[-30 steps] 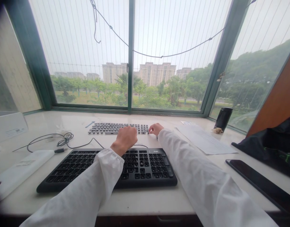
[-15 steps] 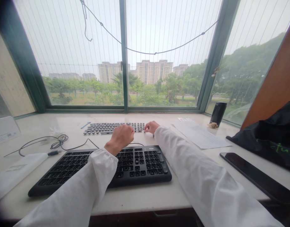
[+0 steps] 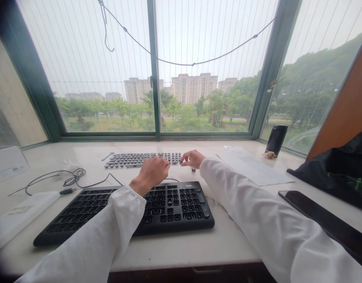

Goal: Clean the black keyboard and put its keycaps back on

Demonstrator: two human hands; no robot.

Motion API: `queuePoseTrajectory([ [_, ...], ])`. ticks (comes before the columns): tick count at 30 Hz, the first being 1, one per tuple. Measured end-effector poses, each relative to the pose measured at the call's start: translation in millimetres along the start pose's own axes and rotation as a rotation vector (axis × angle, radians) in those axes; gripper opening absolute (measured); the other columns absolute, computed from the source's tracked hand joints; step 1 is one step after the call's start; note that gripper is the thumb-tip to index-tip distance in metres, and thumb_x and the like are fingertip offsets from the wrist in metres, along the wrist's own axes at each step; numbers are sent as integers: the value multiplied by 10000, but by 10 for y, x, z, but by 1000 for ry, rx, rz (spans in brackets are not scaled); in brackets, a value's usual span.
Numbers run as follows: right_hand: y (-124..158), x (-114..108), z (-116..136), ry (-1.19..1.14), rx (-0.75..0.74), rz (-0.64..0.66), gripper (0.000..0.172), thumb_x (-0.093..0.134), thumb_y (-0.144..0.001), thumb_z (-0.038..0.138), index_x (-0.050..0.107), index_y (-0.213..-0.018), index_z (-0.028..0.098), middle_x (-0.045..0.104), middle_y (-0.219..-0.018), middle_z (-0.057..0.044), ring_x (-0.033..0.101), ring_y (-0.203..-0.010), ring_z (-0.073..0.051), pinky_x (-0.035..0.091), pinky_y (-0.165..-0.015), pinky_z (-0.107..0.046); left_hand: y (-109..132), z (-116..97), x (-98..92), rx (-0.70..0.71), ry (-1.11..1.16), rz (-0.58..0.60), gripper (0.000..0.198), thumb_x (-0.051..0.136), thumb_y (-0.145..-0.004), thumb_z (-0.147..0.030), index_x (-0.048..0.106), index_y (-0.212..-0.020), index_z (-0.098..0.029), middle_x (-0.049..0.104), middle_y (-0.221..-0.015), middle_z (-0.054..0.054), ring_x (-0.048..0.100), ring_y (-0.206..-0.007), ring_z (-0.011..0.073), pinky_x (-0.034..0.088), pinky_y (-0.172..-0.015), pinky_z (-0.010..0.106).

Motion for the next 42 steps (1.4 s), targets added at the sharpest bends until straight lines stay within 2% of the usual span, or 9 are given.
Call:
queuePoseTrajectory([
  [3,342,-199,206,-56,-81,26,270,724,-739,445,765,-885,222,642,-711,19,472,-626,-102,359,-616,-225,26,-72,1,27,43,-5,309,449,-894,-237,753,-901,-181,731,-842,116,684,-817,243,503,-750,343],
  [6,704,-323,358,-146,-141,39,325,737,-717,508,768,-863,219,625,-675,23,403,-576,-91,328,-562,-226,40,-173,28,109,239,8,287,496,-900,-344,761,-949,-246,748,-875,52,674,-820,199,494,-778,315],
  [10,1000,-336,426,-199,-176,36,374,740,-706,549,774,-859,210,616,-649,15,381,-550,-89,317,-522,-230,59,-301,165,189,628,194,287,580,-844,-418,777,-880,-211,749,-815,30,659,-757,155,483,-748,266],
  [14,1109,-300,477,-104,-253,18,306,743,-725,525,777,-838,243,635,-647,11,449,-540,-87,359,-544,-233,111,-386,291,174,756,352,298,608,-814,-426,776,-892,-192,747,-805,28,645,-744,143,458,-686,242],
  [19,1188,-284,551,-43,-354,-11,248,738,-747,497,772,-840,270,642,-666,15,547,-582,-98,403,-597,-241,169,-500,313,194,738,379,291,616,-804,-425,777,-854,-188,722,-730,15,594,-687,126,405,-628,234],
  [30,1237,-361,629,-153,-326,-10,256,782,-684,493,778,-785,258,643,-637,37,499,-528,-73,378,-529,-227,232,-523,360,73,750,582,383,587,-790,-540,772,-881,-217,712,-792,11,426,-548,87,262,-518,246],
  [33,1246,-322,615,-207,-287,80,231,796,-670,471,781,-767,261,634,-603,45,482,-520,-74,354,-495,-225,279,-544,388,48,768,671,392,595,-780,-560,773,-882,-226,716,-802,14,409,-533,90,246,-503,256],
  [36,1278,-267,635,-250,-257,199,204,763,-716,454,774,-728,251,627,-585,42,489,-532,-81,363,-517,-233,345,-638,367,106,764,741,322,626,-769,-520,775,-846,-245,729,-812,-1,489,-620,108,301,-564,245],
  [42,1362,-172,652,-249,-169,453,330,703,-750,528,780,-812,213,651,-662,5,478,-607,-100,357,-561,-237,440,-770,354,122,773,801,317,651,-730,-510,778,-798,-228,740,-837,-2,562,-751,142,332,-658,245],
])
Point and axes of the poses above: each hand's wrist, its own y-axis away from the middle knuckle, its own x-axis out of the palm, z = x × y, the point moved 7 cm from there along -y, towards the middle knuckle
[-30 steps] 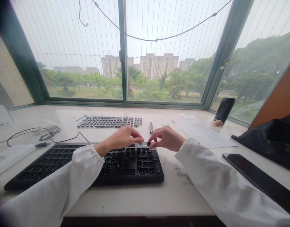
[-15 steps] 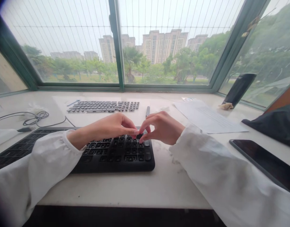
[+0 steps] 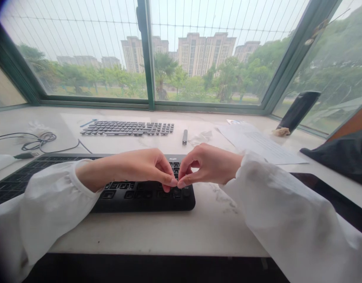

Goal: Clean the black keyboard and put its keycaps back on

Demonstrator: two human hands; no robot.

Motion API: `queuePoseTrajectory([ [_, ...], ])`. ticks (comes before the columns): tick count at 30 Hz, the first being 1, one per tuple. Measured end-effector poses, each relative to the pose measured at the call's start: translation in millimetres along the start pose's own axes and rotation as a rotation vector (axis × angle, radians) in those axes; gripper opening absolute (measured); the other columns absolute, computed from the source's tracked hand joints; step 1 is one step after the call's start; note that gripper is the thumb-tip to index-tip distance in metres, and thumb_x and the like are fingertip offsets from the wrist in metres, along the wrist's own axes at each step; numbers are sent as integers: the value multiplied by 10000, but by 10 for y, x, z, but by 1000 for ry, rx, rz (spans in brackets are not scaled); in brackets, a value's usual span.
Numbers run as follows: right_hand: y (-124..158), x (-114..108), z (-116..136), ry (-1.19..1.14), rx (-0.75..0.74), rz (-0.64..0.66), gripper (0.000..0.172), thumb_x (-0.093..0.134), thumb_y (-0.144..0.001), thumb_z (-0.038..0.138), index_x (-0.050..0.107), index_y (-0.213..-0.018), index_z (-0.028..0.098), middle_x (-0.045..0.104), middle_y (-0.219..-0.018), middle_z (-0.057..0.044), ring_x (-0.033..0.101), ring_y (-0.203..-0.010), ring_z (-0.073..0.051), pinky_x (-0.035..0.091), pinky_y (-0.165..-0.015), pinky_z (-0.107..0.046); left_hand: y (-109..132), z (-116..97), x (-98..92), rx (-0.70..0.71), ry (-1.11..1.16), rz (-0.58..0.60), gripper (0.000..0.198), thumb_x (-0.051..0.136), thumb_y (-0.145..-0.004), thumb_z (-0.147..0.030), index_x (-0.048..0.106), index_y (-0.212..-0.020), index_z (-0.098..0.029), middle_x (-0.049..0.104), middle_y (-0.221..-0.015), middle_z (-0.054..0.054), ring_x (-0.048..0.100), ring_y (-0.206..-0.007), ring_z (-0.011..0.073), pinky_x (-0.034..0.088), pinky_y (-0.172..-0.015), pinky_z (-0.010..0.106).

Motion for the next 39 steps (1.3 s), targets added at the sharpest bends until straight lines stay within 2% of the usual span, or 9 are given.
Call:
queuePoseTrajectory([
  [3,13,32,-15,13,36,65,354,706,-735,549,785,-859,227,649,-675,7,456,-606,-101,340,-553,-237,-4,22,16,-29,17,-49,310,643,-725,-507,783,-802,-241,733,-816,-12,530,-685,126,308,-612,252],
  [7,6,61,-38,13,86,79,340,684,-758,532,783,-838,217,648,-677,2,464,-617,-105,345,-557,-234,3,56,58,-71,-12,-55,351,636,-705,-556,790,-778,-248,669,-641,-17,362,-506,92,237,-526,278],
  [9,0,80,-38,14,93,86,333,680,-765,519,781,-834,210,649,-676,1,470,-615,-105,349,-557,-231,7,56,69,-73,-25,-50,344,633,-710,-541,789,-770,-241,665,-631,-15,329,-483,85,222,-515,282],
  [17,14,105,-8,44,43,103,290,656,-805,463,774,-871,206,654,-693,0,476,-618,-100,360,-564,-222,-6,36,64,-31,-41,-29,313,630,-726,-500,784,-760,-229,721,-738,-7,397,-514,87,251,-526,273],
  [23,42,119,105,101,74,67,275,738,-734,472,759,-862,229,643,-692,35,517,-590,-83,369,-553,-202,-4,56,71,-32,-10,-29,265,627,-732,-433,786,-759,-223,733,-748,-12,475,-575,100,277,-541,257],
  [28,78,93,206,183,50,16,151,720,-779,370,762,-827,232,646,-660,40,541,-573,-71,385,-584,-192,-11,37,74,-8,0,-14,271,642,-734,-452,786,-745,-223,737,-743,-18,500,-596,101,292,-554,252],
  [39,90,99,214,198,-12,11,154,686,-812,360,767,-818,230,683,-662,25,543,-562,-73,395,-577,-189,-19,43,30,29,26,-14,272,695,-703,-476,782,-788,-233,745,-772,-21,586,-716,124,333,-603,233],
])
Point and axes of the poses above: each hand's wrist, its own y-axis away from the middle knuckle, its own x-axis out of the palm, z = x × y, the point moved 7 cm from there along -y, towards the middle knuckle
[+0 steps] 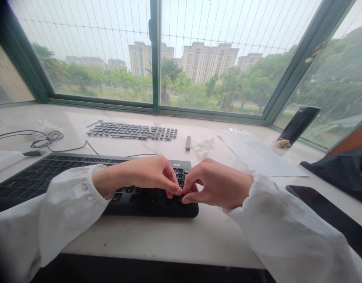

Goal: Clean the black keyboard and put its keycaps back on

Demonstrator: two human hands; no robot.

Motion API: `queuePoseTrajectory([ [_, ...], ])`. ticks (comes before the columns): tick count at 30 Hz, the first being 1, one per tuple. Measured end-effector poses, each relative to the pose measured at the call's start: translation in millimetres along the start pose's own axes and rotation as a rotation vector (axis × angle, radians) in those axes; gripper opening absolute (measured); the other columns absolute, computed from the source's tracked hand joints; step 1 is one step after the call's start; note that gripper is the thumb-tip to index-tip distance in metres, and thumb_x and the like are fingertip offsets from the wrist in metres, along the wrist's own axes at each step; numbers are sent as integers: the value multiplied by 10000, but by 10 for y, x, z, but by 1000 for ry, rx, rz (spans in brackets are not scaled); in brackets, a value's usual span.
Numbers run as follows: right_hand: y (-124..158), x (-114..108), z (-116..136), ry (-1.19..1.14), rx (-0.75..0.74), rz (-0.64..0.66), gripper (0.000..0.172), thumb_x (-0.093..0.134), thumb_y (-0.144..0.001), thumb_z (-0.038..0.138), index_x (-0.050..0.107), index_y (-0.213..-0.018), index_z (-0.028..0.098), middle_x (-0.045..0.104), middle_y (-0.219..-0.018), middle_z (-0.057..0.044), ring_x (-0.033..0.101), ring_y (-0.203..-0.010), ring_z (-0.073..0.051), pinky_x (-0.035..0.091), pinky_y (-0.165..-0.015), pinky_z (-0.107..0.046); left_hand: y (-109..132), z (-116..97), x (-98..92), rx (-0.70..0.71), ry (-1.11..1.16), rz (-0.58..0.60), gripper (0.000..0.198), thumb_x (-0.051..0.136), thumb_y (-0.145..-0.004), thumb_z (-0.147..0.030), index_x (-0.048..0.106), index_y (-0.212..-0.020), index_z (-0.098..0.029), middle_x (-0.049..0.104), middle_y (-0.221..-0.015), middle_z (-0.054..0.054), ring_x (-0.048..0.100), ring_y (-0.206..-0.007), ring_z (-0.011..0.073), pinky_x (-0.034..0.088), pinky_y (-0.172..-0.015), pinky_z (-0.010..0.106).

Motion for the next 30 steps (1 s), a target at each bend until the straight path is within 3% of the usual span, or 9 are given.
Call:
queuePoseTrajectory([
  [30,17,14,19,3,18,-23,139,683,-773,317,765,-784,206,651,-617,17,529,-530,-79,401,-538,-189,16,-27,28,3,30,22,252,695,-714,-441,779,-810,-224,743,-775,-9,594,-724,130,343,-619,236],
])
Point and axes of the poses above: each hand's wrist, its own y-axis away from the middle knuckle, its own x-axis out of the palm, z = x × y, the point moved 7 cm from there along -y, towards the middle knuckle
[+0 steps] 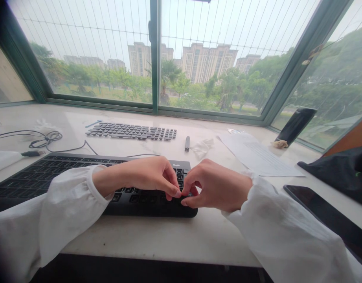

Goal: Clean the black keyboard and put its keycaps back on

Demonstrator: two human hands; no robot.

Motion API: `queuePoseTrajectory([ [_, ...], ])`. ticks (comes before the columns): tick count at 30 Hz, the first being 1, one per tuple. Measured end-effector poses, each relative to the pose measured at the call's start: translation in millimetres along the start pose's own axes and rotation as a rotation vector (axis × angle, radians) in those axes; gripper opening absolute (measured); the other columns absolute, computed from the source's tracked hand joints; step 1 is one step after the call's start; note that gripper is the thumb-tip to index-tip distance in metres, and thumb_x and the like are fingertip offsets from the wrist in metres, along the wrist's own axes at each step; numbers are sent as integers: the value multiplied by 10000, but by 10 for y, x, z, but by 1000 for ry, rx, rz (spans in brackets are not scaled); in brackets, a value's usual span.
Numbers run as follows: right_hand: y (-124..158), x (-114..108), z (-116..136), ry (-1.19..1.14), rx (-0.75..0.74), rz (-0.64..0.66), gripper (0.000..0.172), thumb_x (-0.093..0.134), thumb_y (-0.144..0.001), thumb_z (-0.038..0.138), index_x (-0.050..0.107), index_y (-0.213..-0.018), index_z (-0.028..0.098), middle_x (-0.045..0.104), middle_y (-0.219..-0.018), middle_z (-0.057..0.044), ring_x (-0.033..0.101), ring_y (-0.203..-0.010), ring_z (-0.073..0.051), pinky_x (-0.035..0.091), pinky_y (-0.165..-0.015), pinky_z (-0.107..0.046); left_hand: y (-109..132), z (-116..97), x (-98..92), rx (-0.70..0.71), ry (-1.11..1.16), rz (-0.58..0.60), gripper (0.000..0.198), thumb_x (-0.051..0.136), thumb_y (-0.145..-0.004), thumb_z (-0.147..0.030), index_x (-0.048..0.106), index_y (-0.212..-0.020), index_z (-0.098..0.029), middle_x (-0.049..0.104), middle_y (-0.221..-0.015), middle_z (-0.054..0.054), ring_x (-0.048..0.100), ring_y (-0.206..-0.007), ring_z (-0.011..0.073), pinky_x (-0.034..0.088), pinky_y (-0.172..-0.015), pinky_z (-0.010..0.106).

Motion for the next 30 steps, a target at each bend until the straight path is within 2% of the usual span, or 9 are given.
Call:
queuePoseTrajectory([
  [7,10,-11,17,7,7,-7,146,687,-785,333,778,-818,223,667,-645,14,541,-549,-81,404,-554,-192,-8,16,0,-12,-3,1,242,690,-713,-422,780,-813,-222,736,-761,-11,586,-730,132,342,-621,236],
  [19,-22,30,-85,-121,45,29,224,699,-780,400,776,-771,189,655,-620,-1,495,-553,-85,384,-527,-190,-8,0,0,24,-9,-27,301,707,-703,-482,780,-809,-210,733,-751,-2,559,-652,112,337,-596,237],
  [30,12,10,33,18,81,11,187,654,-807,326,749,-723,188,605,-578,13,464,-525,-75,348,-521,-194,-37,17,37,23,-25,1,320,731,-677,-496,751,-776,-193,726,-752,-3,568,-660,113,346,-572,231],
])
Point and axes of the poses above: each hand's wrist, its own y-axis away from the middle knuckle, its own x-axis out of the palm, z = x × y, the point moved 7 cm from there along -y, towards the middle knuckle
